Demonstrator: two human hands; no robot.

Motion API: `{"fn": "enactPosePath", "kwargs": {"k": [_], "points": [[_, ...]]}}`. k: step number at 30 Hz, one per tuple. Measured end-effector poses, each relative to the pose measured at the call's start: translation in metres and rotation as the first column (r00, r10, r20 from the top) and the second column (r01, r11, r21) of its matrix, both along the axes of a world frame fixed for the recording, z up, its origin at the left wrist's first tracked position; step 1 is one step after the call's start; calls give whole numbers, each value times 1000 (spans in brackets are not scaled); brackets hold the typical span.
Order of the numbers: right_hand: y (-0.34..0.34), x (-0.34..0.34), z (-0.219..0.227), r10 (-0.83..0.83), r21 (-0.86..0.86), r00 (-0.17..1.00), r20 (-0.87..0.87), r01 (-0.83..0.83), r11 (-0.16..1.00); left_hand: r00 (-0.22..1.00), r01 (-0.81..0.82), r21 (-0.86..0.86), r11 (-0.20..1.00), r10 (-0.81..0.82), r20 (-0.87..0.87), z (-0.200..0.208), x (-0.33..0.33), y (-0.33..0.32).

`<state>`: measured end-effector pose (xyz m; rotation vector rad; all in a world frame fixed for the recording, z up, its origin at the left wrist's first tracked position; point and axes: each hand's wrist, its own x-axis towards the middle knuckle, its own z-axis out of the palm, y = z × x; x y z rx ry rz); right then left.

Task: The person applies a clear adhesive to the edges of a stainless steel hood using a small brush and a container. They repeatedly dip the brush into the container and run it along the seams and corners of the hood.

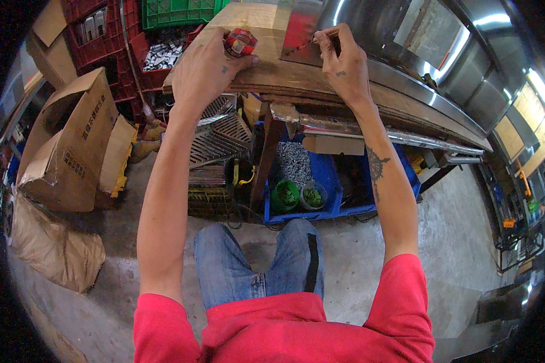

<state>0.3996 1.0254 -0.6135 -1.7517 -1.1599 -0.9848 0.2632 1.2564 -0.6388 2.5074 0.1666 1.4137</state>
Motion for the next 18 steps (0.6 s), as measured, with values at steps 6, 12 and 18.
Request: {"fn": "enactPosePath", "kwargs": {"k": [6, 12, 18], "points": [[1, -7, 1, 3, -8, 998, -61, -4, 1000, 1000, 9, -17, 1000, -10, -9, 2, -5, -4], [2, 0, -1, 23, 14, 1000, -5, -22, 1000, 999, -12, -26, 1000, 11, -33, 3, -2, -3], [1, 0, -1, 28, 29, 1000, 13, -29, 999, 1000, -5, -38, 999, 4, -13, 4, -4, -6]]}}
